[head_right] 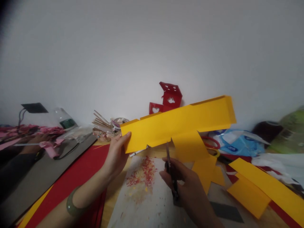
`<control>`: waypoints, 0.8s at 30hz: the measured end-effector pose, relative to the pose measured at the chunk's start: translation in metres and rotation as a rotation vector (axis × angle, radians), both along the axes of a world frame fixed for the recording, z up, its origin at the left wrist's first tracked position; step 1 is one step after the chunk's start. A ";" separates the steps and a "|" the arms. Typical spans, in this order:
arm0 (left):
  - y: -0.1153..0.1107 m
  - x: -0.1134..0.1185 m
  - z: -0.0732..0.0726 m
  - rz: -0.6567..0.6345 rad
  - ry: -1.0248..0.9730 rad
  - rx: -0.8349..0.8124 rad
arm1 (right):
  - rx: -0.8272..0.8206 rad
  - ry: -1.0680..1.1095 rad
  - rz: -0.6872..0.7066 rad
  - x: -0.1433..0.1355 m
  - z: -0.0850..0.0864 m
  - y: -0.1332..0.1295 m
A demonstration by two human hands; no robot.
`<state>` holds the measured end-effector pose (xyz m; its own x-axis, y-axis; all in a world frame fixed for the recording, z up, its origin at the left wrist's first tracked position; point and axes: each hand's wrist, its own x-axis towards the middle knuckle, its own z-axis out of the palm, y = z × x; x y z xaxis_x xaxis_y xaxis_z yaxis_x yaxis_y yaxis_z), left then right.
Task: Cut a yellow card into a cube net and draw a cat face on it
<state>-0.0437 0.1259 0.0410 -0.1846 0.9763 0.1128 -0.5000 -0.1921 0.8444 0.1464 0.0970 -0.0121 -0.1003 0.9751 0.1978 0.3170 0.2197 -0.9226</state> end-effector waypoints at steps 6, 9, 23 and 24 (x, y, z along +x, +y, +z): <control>0.001 0.000 0.000 -0.007 -0.004 -0.013 | 0.005 -0.081 -0.021 0.001 -0.001 0.003; 0.003 -0.002 -0.002 0.000 -0.003 -0.009 | -0.022 -0.387 0.068 0.003 -0.001 0.005; 0.019 -0.011 -0.016 -0.061 0.006 0.006 | -0.166 -0.990 -0.028 0.013 -0.007 0.015; 0.019 -0.012 -0.017 -0.061 0.005 -0.001 | -0.170 -0.997 -0.020 0.014 -0.008 0.016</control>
<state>-0.0555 0.1453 0.0243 -0.1238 0.9859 0.1129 -0.5065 -0.1606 0.8472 0.1605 0.1132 -0.0202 -0.1269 0.9859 -0.1091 0.9625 0.0958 -0.2537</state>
